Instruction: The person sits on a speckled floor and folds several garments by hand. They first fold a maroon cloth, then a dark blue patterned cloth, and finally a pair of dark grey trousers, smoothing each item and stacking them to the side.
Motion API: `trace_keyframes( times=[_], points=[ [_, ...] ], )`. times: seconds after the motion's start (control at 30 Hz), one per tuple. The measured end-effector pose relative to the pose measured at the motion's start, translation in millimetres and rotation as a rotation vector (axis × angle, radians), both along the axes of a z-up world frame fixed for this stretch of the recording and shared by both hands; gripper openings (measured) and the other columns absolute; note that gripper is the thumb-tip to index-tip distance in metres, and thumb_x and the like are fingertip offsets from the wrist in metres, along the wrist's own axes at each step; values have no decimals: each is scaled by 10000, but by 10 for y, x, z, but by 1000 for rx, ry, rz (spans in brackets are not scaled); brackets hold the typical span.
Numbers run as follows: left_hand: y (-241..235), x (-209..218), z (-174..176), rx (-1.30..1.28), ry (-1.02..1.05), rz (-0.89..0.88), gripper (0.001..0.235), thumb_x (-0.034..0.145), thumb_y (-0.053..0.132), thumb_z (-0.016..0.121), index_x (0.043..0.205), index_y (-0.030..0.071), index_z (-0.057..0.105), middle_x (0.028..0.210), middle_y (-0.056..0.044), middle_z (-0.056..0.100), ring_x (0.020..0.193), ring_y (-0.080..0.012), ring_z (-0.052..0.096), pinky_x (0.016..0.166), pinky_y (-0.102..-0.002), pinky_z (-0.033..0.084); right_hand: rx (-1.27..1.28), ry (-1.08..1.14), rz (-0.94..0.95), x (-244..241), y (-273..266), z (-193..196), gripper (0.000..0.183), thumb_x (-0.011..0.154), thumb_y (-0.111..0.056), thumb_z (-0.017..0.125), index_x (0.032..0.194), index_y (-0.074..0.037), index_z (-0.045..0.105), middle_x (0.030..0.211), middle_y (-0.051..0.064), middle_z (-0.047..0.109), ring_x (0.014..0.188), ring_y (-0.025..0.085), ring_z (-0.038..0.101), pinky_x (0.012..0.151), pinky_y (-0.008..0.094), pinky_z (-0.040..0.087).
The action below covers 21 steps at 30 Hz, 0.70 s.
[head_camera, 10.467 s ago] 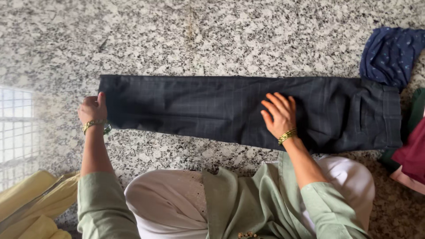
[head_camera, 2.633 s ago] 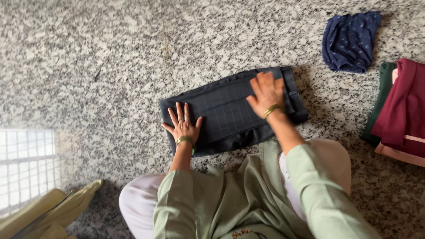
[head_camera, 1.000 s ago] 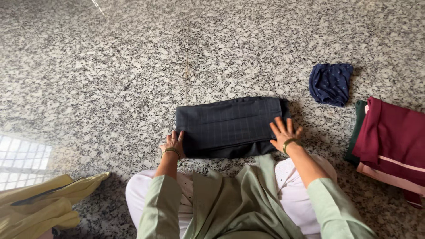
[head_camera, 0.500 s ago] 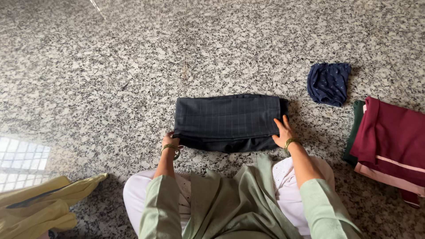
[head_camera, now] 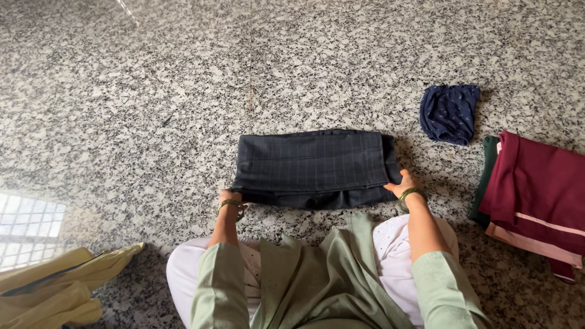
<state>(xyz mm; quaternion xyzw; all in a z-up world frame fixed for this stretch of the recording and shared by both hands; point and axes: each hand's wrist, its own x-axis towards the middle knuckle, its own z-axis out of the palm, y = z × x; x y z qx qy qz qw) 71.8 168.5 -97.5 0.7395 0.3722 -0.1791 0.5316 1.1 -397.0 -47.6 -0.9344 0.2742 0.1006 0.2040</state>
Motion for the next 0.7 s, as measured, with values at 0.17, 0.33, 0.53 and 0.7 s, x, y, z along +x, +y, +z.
trace_keyframes(
  times=[0.17, 0.33, 0.53, 0.7],
  points=[
    [183, -5, 32, 159, 1, 62, 310, 947, 5, 520, 1195, 76, 693, 988, -208, 740, 755, -331, 757, 548, -410, 637, -9, 5, -77, 38, -55, -4, 648, 861, -376, 785, 1414, -138, 547, 1371, 207, 653, 1280, 401, 604, 1046, 504, 499],
    [177, 3, 28, 88, 138, 147, 209, 996, 72, 577, 1109, -59, 694, 1014, -226, 736, 737, -318, 750, 552, -407, 649, -95, 4, -11, 60, 25, -55, 624, 880, -392, 766, 1397, -114, 556, 1393, 200, 627, 1296, 408, 574, 1041, 514, 489],
    [164, -70, 60, 318, 115, -84, 271, 967, 88, 618, 1228, 52, 684, 1075, -221, 743, 861, -321, 760, 680, -419, 636, 93, -87, -84, 18, 21, -90, 722, 901, -479, 733, 1482, -119, 499, 1464, 185, 554, 1323, 388, 540, 1069, 493, 454],
    [17, -187, 387, 789, -38, -480, 607, 944, 67, 553, 1501, 290, 462, 1160, -187, 718, 1048, -352, 711, 856, -461, 595, 136, -164, -104, 45, 6, -147, 686, 906, -414, 726, 1485, -109, 523, 1474, 177, 570, 1332, 370, 553, 1080, 472, 456]
  ],
)
